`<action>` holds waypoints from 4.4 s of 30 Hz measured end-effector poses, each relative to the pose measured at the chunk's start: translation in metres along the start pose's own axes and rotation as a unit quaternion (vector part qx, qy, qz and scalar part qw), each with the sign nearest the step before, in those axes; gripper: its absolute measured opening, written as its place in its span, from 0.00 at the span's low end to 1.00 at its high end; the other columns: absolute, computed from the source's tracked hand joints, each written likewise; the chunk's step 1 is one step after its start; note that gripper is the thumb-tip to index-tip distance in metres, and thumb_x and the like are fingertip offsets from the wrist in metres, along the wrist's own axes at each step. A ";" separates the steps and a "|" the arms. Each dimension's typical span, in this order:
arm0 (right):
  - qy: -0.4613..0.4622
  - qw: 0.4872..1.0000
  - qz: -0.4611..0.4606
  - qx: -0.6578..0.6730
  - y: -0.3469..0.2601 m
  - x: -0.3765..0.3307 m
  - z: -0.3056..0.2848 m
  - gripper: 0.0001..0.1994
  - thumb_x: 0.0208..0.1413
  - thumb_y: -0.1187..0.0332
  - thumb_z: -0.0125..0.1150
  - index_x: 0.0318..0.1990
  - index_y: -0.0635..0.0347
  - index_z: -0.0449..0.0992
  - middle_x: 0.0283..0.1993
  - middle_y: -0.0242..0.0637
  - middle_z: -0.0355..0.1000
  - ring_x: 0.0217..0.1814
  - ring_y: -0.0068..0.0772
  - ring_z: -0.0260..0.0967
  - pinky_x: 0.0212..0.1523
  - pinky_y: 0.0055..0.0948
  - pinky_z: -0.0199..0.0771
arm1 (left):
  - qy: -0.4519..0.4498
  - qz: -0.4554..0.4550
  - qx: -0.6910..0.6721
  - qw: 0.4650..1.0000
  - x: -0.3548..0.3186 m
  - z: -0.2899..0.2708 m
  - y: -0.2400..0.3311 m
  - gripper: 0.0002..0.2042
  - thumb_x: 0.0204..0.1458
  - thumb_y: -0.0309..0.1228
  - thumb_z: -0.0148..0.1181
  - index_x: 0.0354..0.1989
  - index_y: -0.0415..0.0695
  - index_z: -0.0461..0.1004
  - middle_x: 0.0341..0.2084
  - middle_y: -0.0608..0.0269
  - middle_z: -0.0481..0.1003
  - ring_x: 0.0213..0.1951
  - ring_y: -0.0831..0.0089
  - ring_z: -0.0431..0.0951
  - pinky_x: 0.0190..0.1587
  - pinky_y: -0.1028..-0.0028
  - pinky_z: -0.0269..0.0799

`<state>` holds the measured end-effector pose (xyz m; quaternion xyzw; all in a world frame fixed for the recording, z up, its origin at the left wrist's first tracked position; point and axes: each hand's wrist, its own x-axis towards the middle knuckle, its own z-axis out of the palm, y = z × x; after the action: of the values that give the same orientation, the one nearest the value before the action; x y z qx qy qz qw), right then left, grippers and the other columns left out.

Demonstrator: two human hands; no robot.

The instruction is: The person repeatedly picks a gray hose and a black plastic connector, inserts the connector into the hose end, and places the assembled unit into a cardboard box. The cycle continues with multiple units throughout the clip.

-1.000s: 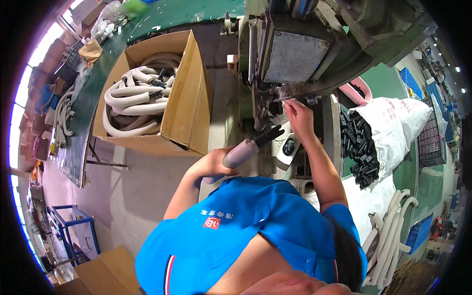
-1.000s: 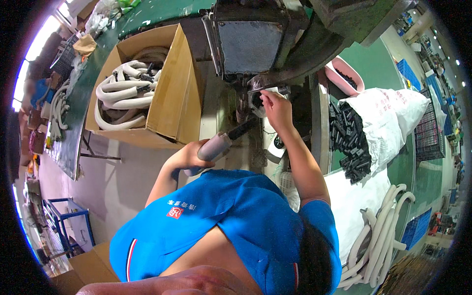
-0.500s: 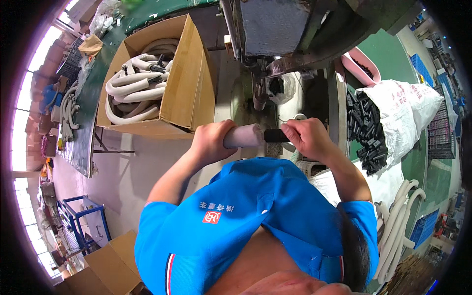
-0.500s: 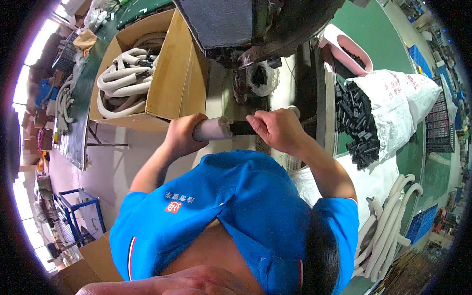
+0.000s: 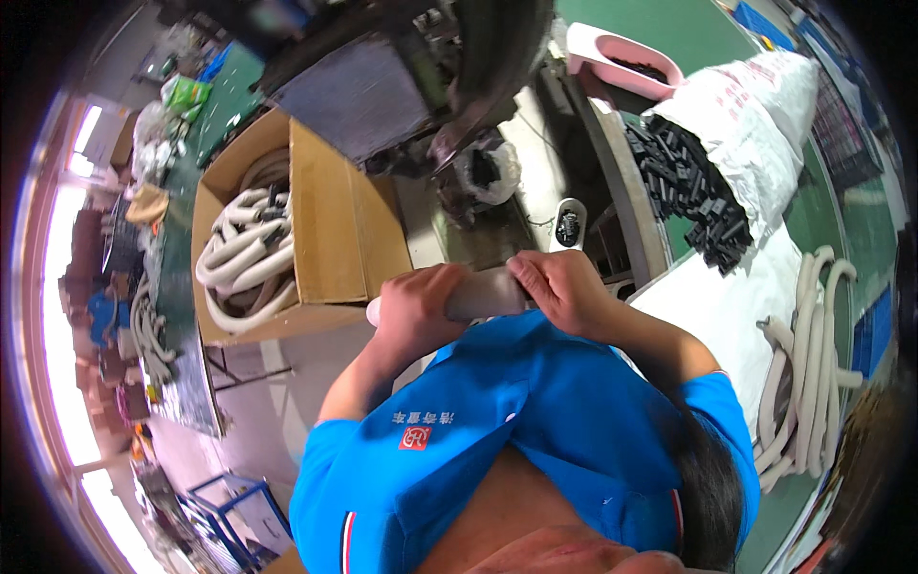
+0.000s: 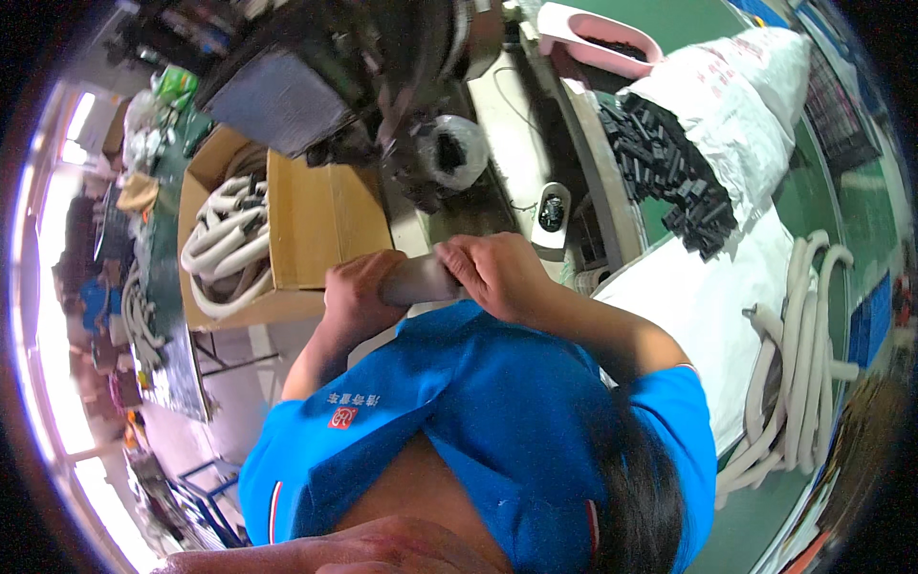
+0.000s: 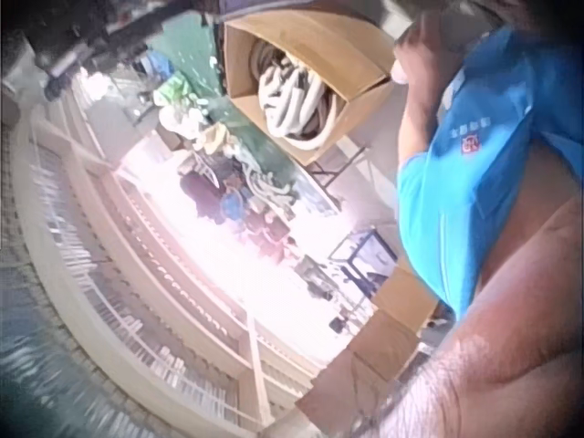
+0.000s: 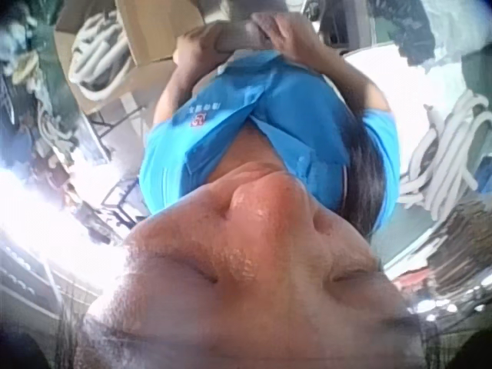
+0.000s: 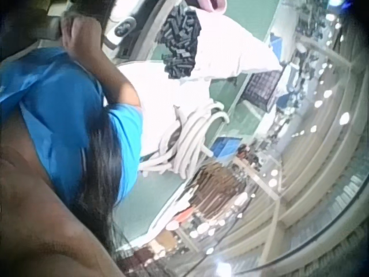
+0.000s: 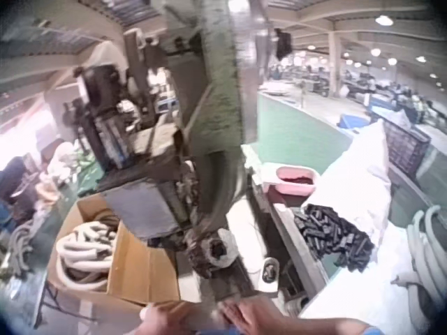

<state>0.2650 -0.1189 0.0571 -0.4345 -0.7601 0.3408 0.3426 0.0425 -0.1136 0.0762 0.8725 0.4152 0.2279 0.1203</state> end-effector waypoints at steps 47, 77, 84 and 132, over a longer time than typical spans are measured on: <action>-0.079 0.945 -0.005 0.318 0.091 -0.063 0.057 0.29 0.42 0.69 0.70 0.52 0.60 0.62 0.52 0.40 0.64 0.58 0.34 0.60 0.57 0.37 0.61 | 0.028 0.273 -0.490 0.827 0.116 0.050 0.087 0.25 0.36 0.28 0.70 0.39 0.43 0.59 0.31 0.57 0.66 0.32 0.71 0.69 0.34 0.74 0.65; 0.354 0.906 -0.213 -0.091 -0.009 -0.018 -0.050 0.18 0.36 0.63 0.69 0.29 0.60 0.66 0.36 0.41 0.61 0.39 0.43 0.60 0.38 0.37 0.62 | -0.089 0.083 -0.531 0.839 0.080 0.054 0.063 0.33 0.40 0.20 0.63 0.54 0.46 0.50 0.45 0.60 0.61 0.47 0.74 0.62 0.50 0.73 0.61; 0.371 0.892 -0.253 -0.048 0.019 -0.016 -0.039 0.14 0.36 0.69 0.69 0.18 0.57 0.65 0.31 0.37 0.60 0.35 0.41 0.58 0.36 0.36 0.60 | -0.096 0.025 -0.494 0.864 0.075 0.065 0.057 0.34 0.39 0.20 0.63 0.56 0.44 0.51 0.41 0.57 0.68 0.43 0.71 0.70 0.46 0.72 0.66; -0.025 0.940 0.042 0.338 0.020 0.015 -0.102 0.12 0.61 0.67 0.44 0.45 0.66 0.70 0.18 0.19 0.54 0.16 0.08 0.43 0.18 0.13 0.41 | -0.033 -0.076 -0.418 0.905 0.015 0.043 0.023 0.29 0.38 0.25 0.68 0.48 0.42 0.59 0.38 0.52 0.73 0.42 0.64 0.75 0.45 0.68 0.69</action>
<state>0.3512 -0.0754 0.0984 -0.3157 -0.5900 0.6023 0.4352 0.0874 -0.1167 0.0527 0.7149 0.3429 0.3420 0.5044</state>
